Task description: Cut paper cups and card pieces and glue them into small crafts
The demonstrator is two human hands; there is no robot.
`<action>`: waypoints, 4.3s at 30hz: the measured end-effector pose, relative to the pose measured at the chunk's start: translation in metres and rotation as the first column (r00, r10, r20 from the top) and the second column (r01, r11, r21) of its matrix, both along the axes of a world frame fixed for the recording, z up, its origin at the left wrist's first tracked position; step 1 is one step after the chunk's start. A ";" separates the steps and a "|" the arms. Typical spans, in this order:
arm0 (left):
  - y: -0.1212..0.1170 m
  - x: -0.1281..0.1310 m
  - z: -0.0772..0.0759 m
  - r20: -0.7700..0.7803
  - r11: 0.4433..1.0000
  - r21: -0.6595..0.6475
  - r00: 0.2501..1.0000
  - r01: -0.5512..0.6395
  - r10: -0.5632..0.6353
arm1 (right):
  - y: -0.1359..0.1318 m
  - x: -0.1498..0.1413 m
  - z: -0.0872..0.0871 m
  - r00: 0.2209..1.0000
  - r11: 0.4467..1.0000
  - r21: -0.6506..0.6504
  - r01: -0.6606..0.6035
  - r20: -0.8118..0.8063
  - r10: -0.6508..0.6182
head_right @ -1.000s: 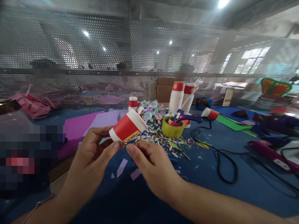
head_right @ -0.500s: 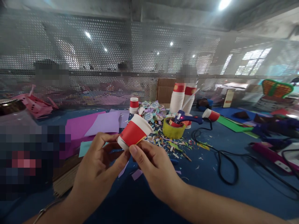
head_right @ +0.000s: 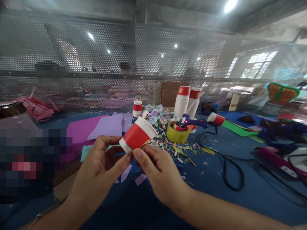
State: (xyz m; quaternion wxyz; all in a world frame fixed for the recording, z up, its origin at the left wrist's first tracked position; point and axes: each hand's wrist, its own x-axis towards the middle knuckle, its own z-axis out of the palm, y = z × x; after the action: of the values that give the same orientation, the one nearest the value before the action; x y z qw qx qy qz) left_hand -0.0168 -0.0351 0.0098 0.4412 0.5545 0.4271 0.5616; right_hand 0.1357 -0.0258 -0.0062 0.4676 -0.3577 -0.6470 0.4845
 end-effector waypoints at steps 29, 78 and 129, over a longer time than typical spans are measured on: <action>0.000 -0.006 -0.003 -0.201 0.981 0.186 0.975 -0.051 0.089 | 0.001 0.003 -0.001 0.996 0.996 0.081 0.033 0.085 -0.040; 0.007 -0.001 -0.003 0.097 0.998 -0.010 0.993 0.064 -0.063 | 0.002 0.003 -0.004 0.995 0.991 0.123 0.057 0.079 -0.067; 0.004 0.000 0.001 0.036 0.997 0.068 0.999 -0.041 0.039 | 0.002 0.006 0.004 0.980 0.975 0.211 0.065 0.168 -0.102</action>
State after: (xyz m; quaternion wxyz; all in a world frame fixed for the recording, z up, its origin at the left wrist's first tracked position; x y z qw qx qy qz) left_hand -0.0171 -0.0308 0.0103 0.4178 0.5509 0.4107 0.5944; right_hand 0.1412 -0.0238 -0.0018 0.4622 -0.3764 -0.7171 0.3612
